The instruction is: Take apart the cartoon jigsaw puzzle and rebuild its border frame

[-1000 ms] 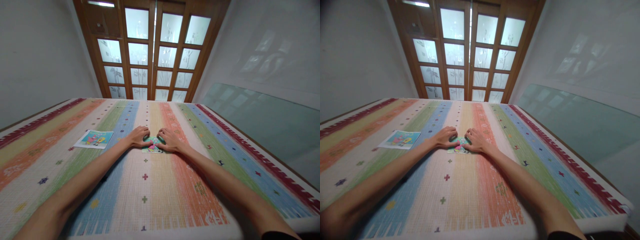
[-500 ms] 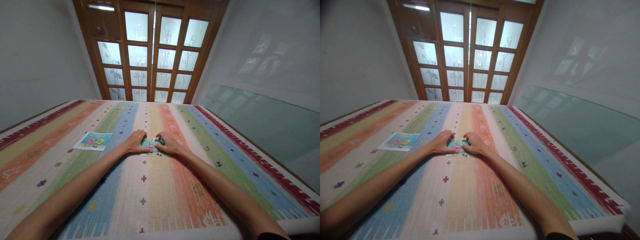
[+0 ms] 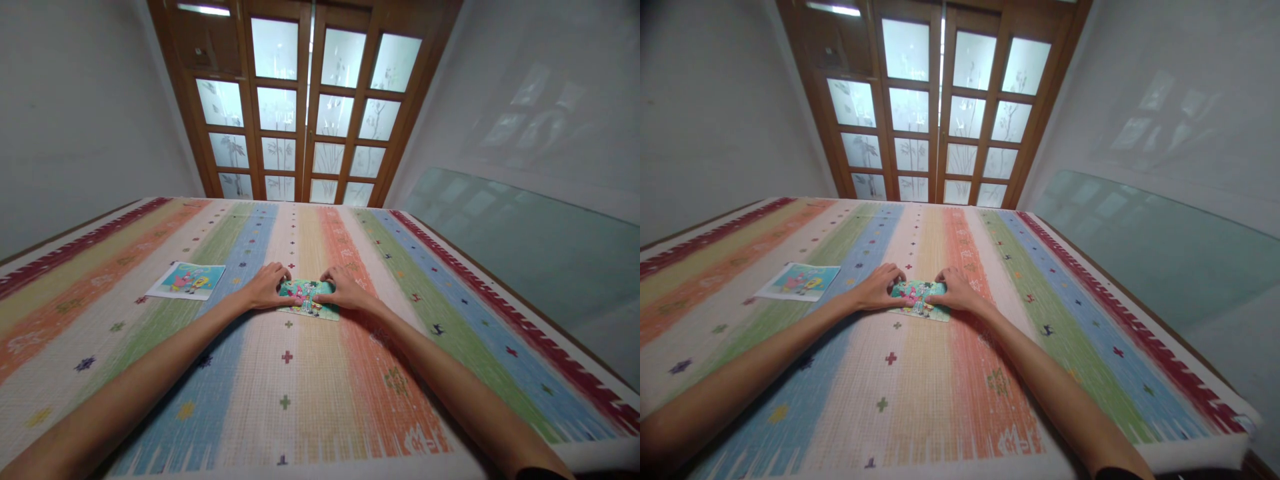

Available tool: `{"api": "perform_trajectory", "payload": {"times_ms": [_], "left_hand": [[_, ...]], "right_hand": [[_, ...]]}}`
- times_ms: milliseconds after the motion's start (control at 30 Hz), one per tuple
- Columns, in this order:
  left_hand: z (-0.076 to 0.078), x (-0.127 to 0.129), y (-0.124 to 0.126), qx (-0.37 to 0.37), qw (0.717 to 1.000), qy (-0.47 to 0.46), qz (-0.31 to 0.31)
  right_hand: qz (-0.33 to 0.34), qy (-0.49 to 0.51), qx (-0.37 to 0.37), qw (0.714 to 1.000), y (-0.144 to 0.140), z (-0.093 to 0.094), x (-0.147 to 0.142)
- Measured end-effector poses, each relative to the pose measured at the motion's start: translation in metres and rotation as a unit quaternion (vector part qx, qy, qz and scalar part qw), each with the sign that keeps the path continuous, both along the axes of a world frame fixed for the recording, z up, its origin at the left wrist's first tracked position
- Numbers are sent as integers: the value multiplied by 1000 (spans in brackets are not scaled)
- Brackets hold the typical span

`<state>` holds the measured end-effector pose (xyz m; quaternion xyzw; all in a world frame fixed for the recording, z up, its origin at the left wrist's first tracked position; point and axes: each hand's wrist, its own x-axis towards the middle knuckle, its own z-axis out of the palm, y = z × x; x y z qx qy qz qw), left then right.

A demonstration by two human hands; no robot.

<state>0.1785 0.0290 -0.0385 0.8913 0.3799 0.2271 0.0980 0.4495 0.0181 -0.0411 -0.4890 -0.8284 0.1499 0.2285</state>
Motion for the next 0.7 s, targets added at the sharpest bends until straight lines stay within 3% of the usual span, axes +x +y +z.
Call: {"api": "perform_trajectory", "payload": {"times_ms": [200,333,500,700], "left_hand": [[-2,0,-5,3,999,-24,-26],[-5,-4,-7,-2,998,-51,-36],[-11,-10,-12,4,996,-89,-8],[-19,-10,-18,24,991,-128,40]], "right_hand": [[16,94,-26,995,-4,-6,0],[13,83,-2,996,-12,-6,1],[0,6,58,998,-33,-7,1],[16,50,52,997,-49,-15,0]]}}
